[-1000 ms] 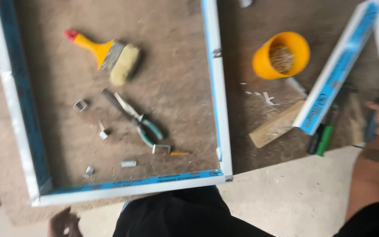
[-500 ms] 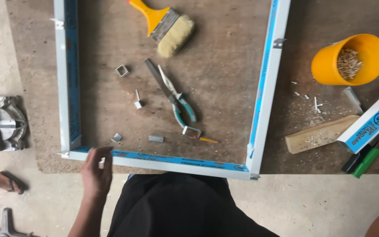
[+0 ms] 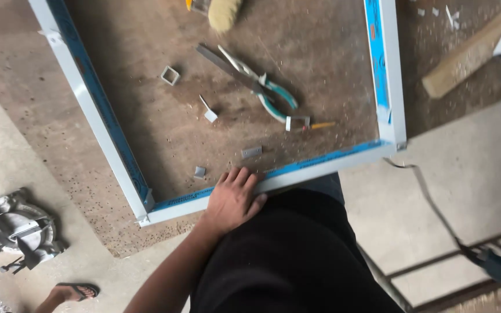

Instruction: The person aligns a metal bracket on an aluminum frame, marks it with a pencil, and drills a hole. They then use a rivet gun to fasten the bracket to the frame.

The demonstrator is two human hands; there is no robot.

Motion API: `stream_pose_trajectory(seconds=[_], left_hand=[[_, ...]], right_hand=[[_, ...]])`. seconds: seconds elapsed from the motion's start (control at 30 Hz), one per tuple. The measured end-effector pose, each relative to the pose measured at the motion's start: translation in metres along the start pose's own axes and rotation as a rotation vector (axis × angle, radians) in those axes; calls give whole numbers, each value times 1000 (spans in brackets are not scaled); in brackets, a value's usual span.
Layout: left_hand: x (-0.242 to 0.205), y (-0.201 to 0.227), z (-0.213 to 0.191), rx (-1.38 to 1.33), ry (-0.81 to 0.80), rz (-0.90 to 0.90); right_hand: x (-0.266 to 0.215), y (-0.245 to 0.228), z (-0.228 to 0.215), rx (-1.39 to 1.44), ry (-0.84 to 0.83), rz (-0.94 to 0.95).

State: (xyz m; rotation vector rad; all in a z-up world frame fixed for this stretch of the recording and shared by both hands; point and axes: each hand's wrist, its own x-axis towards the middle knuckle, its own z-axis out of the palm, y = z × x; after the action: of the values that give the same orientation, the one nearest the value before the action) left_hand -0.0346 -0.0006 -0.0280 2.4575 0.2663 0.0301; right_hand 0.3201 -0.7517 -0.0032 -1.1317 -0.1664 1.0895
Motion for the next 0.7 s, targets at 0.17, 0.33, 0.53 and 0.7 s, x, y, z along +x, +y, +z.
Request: stream_pose_trajectory(seconds=[0.17, 0.33, 0.53, 0.7], left_hand=[[11, 12, 7, 45, -158, -137], [18, 13, 2, 141, -225, -184], [23, 8, 8, 130, -284, -216], [23, 4, 12, 131, -247, -209]], right_hand=[[45, 21, 58, 61, 6, -97], [69, 67, 228, 183, 898, 1276], [189, -4, 568, -289, 744, 720], [198, 9, 574, -166, 668, 713]])
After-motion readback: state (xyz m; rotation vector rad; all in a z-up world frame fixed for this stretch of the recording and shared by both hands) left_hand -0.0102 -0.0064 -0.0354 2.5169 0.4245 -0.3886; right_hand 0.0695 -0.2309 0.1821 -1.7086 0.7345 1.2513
